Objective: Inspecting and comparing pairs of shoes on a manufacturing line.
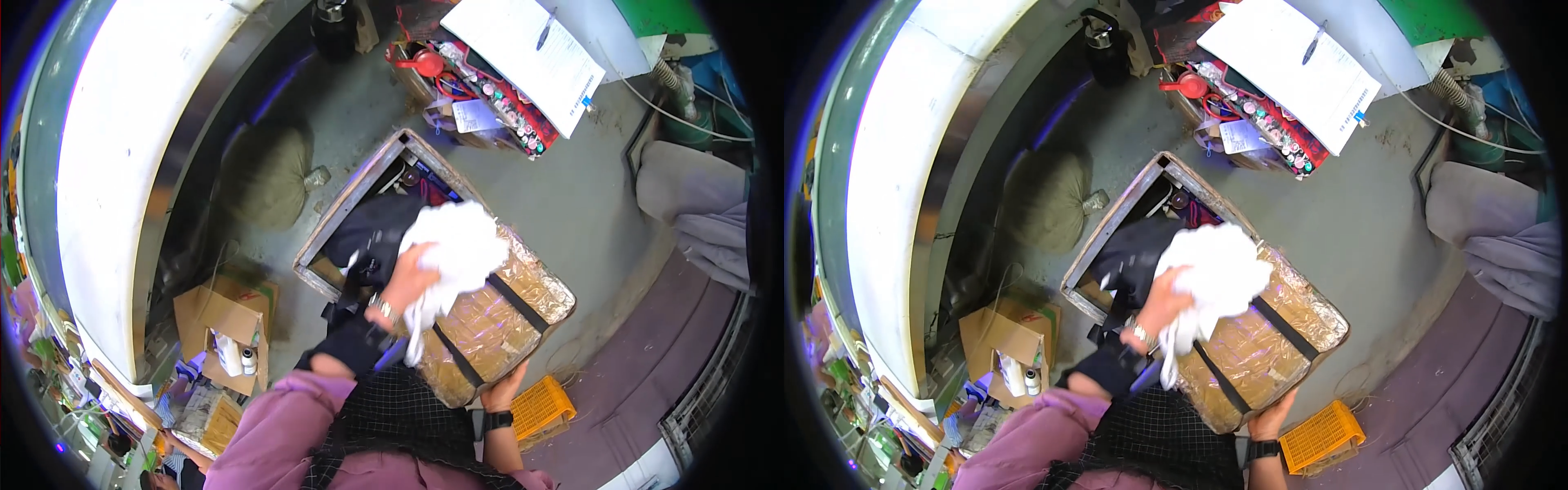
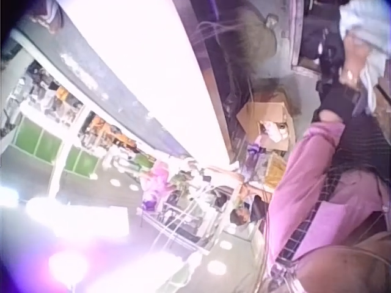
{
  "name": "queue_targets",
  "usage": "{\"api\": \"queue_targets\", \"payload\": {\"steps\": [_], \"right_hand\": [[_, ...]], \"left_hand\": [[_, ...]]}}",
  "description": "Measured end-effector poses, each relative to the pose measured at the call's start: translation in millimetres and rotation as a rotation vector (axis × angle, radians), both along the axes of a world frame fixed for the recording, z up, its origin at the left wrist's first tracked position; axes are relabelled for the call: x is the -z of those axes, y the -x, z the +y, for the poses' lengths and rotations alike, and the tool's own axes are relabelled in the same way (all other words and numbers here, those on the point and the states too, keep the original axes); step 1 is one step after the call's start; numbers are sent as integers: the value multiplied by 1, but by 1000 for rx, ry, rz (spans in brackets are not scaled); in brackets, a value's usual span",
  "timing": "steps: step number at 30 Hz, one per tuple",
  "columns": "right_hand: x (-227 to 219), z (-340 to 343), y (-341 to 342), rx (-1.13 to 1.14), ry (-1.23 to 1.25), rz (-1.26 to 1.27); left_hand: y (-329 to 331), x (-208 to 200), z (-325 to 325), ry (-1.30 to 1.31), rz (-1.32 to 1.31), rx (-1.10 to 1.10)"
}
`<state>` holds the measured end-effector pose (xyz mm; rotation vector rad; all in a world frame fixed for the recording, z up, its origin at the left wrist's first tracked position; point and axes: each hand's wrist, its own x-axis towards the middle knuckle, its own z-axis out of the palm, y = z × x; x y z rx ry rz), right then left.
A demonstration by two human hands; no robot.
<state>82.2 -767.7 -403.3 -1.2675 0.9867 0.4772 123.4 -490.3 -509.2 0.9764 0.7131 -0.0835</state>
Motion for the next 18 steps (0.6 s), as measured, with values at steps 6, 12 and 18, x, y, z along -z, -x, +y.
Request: {"api": "queue_targets", "payload": {"steps": [6, 12, 18], "right_hand": [[-41, 30, 16, -231, 244, -55], [-74, 66, 8, -455, 242, -83], [-93, 108, -1, -576, 110, -168]], "left_hand": [[-70, 40, 37, 6, 154, 77], [15, 59, 49, 8, 350, 2], [70, -68, 86, 338, -24, -179]]}}
